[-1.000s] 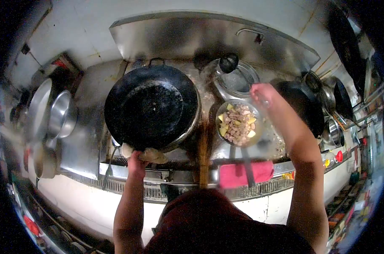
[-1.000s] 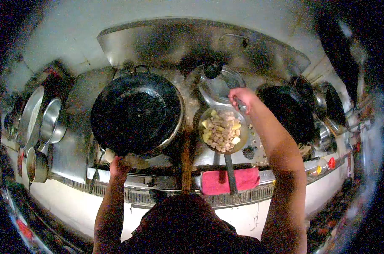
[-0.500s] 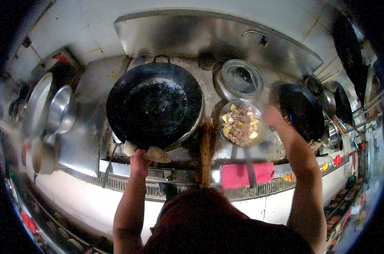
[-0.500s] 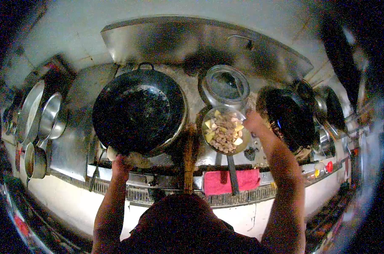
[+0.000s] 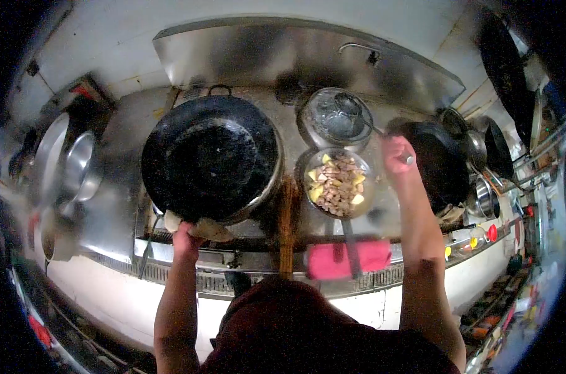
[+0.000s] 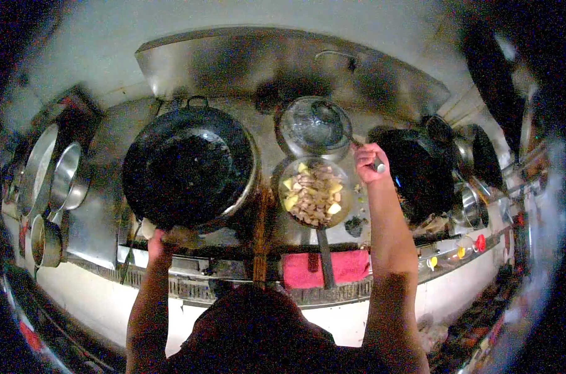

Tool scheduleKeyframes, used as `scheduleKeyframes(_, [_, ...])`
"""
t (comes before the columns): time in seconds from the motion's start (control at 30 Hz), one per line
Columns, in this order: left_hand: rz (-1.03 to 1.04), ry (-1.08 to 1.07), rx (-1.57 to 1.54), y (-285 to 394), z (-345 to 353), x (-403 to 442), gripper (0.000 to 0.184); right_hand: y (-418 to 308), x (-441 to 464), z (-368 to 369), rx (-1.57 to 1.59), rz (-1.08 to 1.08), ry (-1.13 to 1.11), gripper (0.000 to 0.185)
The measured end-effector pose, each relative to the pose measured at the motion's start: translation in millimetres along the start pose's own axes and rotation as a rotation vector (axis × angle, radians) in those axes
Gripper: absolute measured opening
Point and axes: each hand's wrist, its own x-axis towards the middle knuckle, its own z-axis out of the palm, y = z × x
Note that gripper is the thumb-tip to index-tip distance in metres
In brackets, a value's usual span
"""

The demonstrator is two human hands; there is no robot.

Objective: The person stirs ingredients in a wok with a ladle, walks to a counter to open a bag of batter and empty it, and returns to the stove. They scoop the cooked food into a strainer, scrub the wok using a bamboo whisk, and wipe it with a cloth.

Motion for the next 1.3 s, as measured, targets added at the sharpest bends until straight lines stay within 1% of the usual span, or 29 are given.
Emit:
scheduleKeyframes(0.07, [0.050, -0.012, -0.030, 2.6, 6.6, -4.8, 0.026, -6.1, -10.0, 24.7, 0.021, 0.045, 0.088, 0.021])
scheduleKeyframes(0.13, [0.032, -0.041, -0.055, -2.4, 3.7, 1.6, 0.025, -32.2, -12.8, 23.7, -0.118, 0.007, 0.082, 0.014])
scheduleKeyframes(0.2, [0.017, -0.062, -0.078, -6.6, -2.6, 7.2, 0.024, -49.3, -21.7, 34.6, -0.232, -0.022, 0.206, 0.012])
scheduleKeyframes(0.23, [-0.003, -0.090, -0.077, -8.0, -5.7, 9.2, 0.023, -52.1, -25.5, 42.2, -0.399, -0.068, 0.273, 0.011])
scheduleKeyframes(0.27, [-0.023, -0.117, -0.075, -9.2, -9.8, 11.8, 0.024, -51.4, -27.9, 51.4, -0.335, -0.100, 0.414, 0.011])
scheduleKeyframes(0.33, [-0.008, -0.119, -0.046, -15.7, -21.4, 23.1, 0.028, -66.5, -32.1, 44.2, -0.510, -0.191, 0.566, 0.012])
scheduleKeyframes(0.37, [0.007, -0.121, -0.021, -14.7, -19.1, 21.5, 0.034, -70.7, -36.1, 38.4, -0.508, -0.192, 0.567, 0.012])
scheduleKeyframes(0.43, [0.020, -0.121, -0.014, -13.1, -14.7, 16.5, 0.032, -76.9, -45.7, 24.2, -0.680, -0.238, 0.622, 0.015])
scheduleKeyframes(0.47, [0.035, -0.122, -0.009, -11.1, -10.2, 12.5, 0.030, -76.8, -51.3, 17.9, -0.676, -0.240, 0.623, 0.015])
scheduleKeyframes(0.53, [0.042, -0.116, -0.030, -11.7, -5.7, 10.1, 0.028, -74.5, -66.6, 3.8, -1.373, -0.279, 0.845, 0.017])
scheduleKeyframes(0.57, [0.049, -0.108, -0.056, -11.5, -3.5, 10.1, 0.027, -77.5, -76.7, -6.8, -1.506, -0.260, 0.858, 0.019])
scheduleKeyframes(0.63, [0.006, -0.117, -0.023, -16.9, -24.0, 24.2, 0.026, -68.8, -100.7, -10.0, -1.566, -0.195, 0.809, 0.018])
scheduleKeyframes(0.67, [-0.036, -0.121, 0.003, -19.4, -30.1, 30.3, 0.026, -60.2, -112.6, -5.6, -2.068, -0.011, 0.828, 0.018])
scheduleKeyframes(0.7, [-0.026, -0.104, 0.061, -13.5, -22.8, 21.1, 0.025, -48.3, -123.5, 2.5, -2.572, 0.170, 0.824, 0.027])
scheduleKeyframes(0.73, [-0.034, -0.115, 0.071, -10.2, -18.5, 17.2, 0.025, -32.2, -134.8, 7.8, -2.561, 0.172, 0.844, 0.027])
scheduleKeyframes(0.8, [-0.007, -0.089, 0.121, -8.1, -13.2, 12.3, 0.024, 4.9, -165.9, 8.3, -2.676, 0.275, 1.229, 0.040])
scheduleKeyframes(0.87, [-0.031, -0.128, 0.089, -7.4, -10.6, 16.2, 0.026, 25.1, -201.6, -22.6, -2.543, 0.086, 1.271, 0.047])
scheduleKeyframes(0.9, [-0.049, -0.148, 0.049, -7.5, -12.7, 17.1, 0.027, 63.1, -209.2, 6.9, -2.450, 0.056, 1.149, 0.054])
scheduleKeyframes(0.93, [-0.067, -0.165, 0.007, -8.4, -13.8, 15.9, 0.029, 37.4, -246.3, -79.7, -2.908, -0.333, 0.665, 0.058])
scheduleKeyframes(0.97, [-0.040, -0.089, 0.034, -7.8, -10.9, 12.2, 0.034, 56.8, -257.1, -91.1, -2.535, -0.347, 0.670, 0.056])
scheduleKeyframes(1.0, [-0.046, -0.089, 0.036, -8.1, -10.6, 11.2, 0.034, 79.0, -263.5, -98.1, -2.103, -0.386, 0.636, 0.054])
scheduleKeyframes(1.03, [-0.024, -0.138, 0.015, -9.2, -11.2, 10.6, 0.036, 98.4, -268.5, -110.0, -1.661, -0.430, 0.575, 0.052])
scheduleKeyframes(1.07, [-0.002, -0.183, -0.006, -9.8, -13.0, 10.3, 0.039, 116.4, -269.7, -123.5, -1.370, -0.445, 0.530, 0.051])
scheduleKeyframes(1.1, [0.004, -0.211, -0.054, -11.3, -12.3, 14.5, 0.039, 129.8, -273.9, -138.8, -1.182, -0.436, 0.576, 0.047])
scheduleKeyframes(1.13, [0.027, -0.133, 0.047, -10.8, -17.3, 16.1, 0.039, 138.1, -276.4, -156.6, -1.086, -0.413, 0.595, 0.046])
scheduleKeyframes(1.17, [0.017, -0.163, 0.031, -10.2, -15.5, 14.5, 0.037, 146.3, -279.5, -175.2, -0.990, -0.394, 0.615, 0.044])
scheduleKeyframes(1.2, [0.011, -0.192, 0.015, -9.2, -12.2, 12.2, 0.036, 144.3, -283.1, -201.7, -1.424, -0.350, 0.633, 0.041])
scheduleKeyframes(1.27, [-0.020, -0.067, 0.083, -8.1, -13.9, 13.5, 0.032, 143.5, -290.6, -251.8, -1.858, -0.288, 0.607, 0.038])
scheduleKeyframes(1.3, [-0.035, -0.107, 0.054, -8.5, -19.5, 15.2, 0.028, 143.9, -293.5, -275.3, -2.130, -0.227, 0.755, 0.034])
